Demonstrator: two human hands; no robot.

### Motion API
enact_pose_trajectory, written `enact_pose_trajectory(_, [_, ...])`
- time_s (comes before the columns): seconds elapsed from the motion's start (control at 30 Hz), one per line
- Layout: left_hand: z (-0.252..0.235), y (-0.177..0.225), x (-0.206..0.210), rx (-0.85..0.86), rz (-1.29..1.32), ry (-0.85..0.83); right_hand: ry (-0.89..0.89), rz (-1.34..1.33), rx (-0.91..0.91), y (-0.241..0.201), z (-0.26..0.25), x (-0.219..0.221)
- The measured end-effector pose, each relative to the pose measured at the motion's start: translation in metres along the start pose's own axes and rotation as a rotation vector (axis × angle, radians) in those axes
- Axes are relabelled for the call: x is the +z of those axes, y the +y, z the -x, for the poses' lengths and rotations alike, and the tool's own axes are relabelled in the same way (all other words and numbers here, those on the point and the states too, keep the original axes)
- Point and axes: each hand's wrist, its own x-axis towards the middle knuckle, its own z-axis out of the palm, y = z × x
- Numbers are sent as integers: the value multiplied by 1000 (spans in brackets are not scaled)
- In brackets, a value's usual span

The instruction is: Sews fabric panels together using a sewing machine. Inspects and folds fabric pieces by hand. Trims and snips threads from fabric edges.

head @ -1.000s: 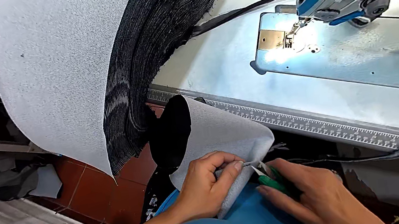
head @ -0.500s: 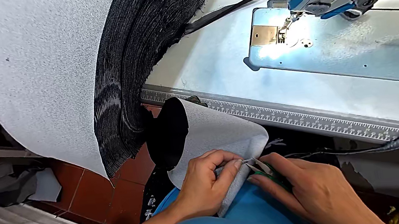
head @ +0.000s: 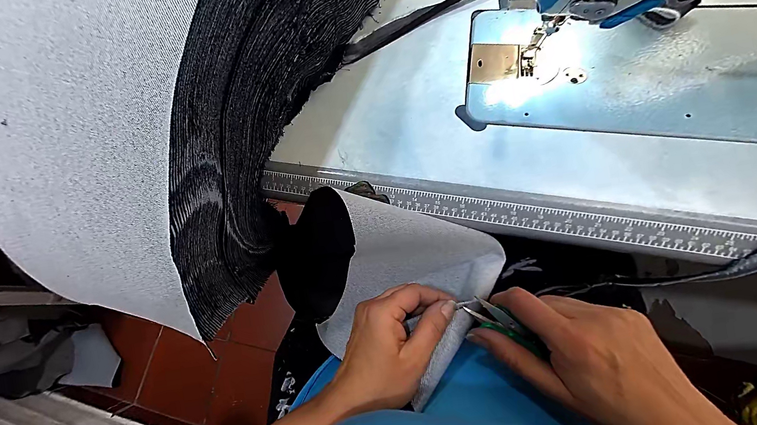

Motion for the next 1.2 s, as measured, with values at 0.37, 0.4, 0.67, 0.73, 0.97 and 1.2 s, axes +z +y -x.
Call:
enact_pose_trajectory(0.37, [-1, -4, 2, 34, -10, 0, -12, 50, 19, -2, 0, 1])
enact_pose_trajectory(0.4, [-1, -4, 2, 25, -11, -3, -13, 54, 22, -2, 0, 1])
enact_pose_trajectory(0.67, [0, -4, 4, -36, 125, -104, 84, -220, 119, 1, 3, 14])
enact_pose_trajectory(0.73, [1, -4, 4, -66, 157, -65, 40, -195, 127, 6, 5, 7])
enact_pose_trajectory(0.97, [2, -5, 8, -1, 126, -25, -8, -85, 42, 4, 9, 2])
enact_pose_trajectory(1.2, [2, -4, 10, 30, 86, 1, -12, -48, 13, 3, 8, 1])
